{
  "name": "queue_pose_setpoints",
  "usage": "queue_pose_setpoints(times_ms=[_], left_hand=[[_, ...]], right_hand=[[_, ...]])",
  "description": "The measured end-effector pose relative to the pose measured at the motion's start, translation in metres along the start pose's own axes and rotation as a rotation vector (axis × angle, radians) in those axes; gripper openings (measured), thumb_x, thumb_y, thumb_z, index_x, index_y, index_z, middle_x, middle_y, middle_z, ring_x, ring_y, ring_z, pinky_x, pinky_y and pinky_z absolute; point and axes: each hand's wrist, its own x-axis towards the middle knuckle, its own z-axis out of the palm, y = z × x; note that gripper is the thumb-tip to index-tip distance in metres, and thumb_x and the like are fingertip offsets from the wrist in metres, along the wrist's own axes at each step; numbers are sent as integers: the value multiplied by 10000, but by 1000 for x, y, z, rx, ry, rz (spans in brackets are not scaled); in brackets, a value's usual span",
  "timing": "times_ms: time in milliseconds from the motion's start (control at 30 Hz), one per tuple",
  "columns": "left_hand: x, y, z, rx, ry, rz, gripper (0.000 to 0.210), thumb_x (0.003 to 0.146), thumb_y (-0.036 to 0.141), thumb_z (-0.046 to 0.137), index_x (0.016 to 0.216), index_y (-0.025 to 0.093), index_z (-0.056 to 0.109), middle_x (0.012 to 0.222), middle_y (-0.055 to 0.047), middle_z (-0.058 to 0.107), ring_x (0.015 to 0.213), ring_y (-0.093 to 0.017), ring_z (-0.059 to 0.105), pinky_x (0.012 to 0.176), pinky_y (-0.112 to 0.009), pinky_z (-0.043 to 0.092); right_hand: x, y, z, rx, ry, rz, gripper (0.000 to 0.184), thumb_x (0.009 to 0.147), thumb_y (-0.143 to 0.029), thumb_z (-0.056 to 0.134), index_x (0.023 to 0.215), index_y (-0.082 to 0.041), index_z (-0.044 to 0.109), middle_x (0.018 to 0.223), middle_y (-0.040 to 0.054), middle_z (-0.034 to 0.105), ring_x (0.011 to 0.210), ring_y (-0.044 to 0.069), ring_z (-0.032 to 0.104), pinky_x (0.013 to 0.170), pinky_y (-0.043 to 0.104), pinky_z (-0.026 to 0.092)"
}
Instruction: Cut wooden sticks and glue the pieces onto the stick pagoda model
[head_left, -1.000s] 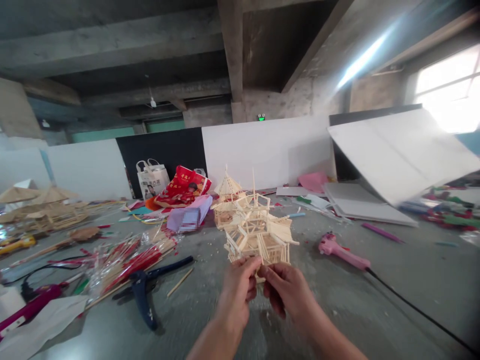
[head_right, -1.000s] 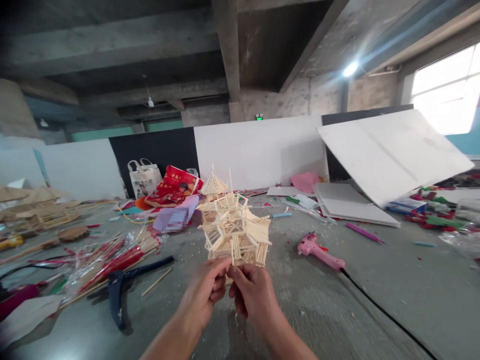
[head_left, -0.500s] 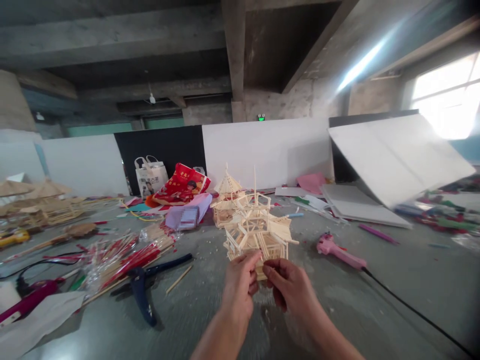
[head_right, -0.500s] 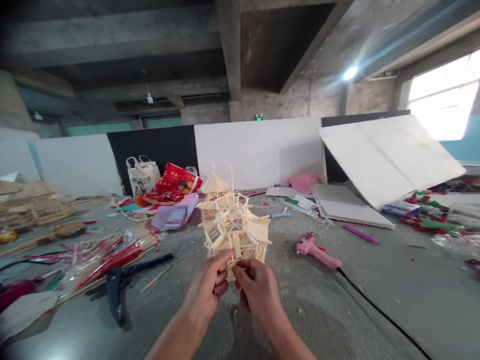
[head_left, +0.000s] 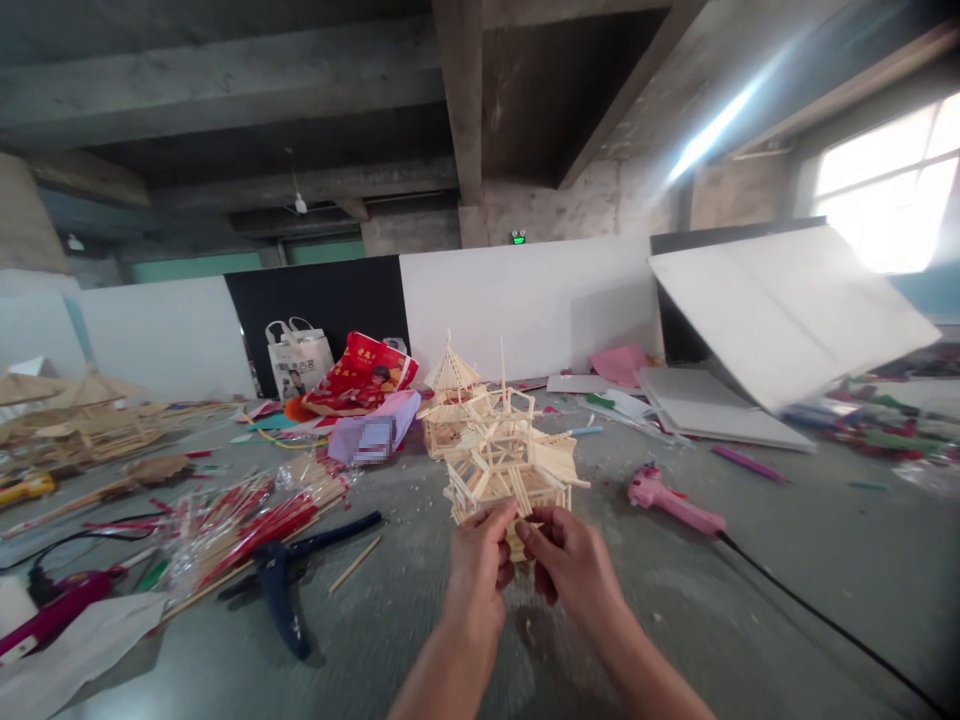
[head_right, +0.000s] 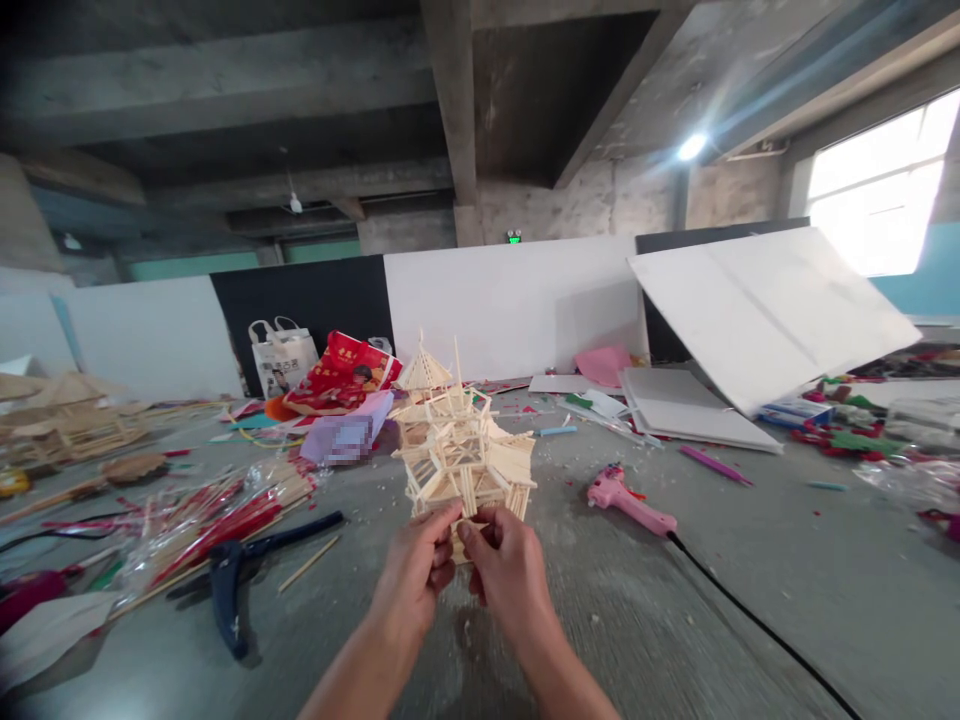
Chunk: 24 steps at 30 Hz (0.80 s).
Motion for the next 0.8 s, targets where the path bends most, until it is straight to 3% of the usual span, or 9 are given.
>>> queue_pose_setpoints(times_ms=[400, 800], left_hand=[[-1, -3, 2, -27, 24, 25, 233, 604, 336, 664, 640, 161, 514, 381, 119, 280, 327, -17, 205, 333, -159, 145], [3, -6, 3, -112, 40, 4, 326, 581, 324, 681, 556, 192, 384, 414, 118, 284, 333, -19, 230, 327, -161, 151]], right_hand=[[1, 1, 3, -1, 18, -18, 254, 774, -403, 525, 829, -155, 539, 537, -59, 516, 327, 83, 467, 278, 191, 329], [-5, 5, 3, -67, 2, 21, 182, 744, -306, 515, 852, -160, 500, 526, -52, 558, 348, 90, 490, 305, 187, 335]])
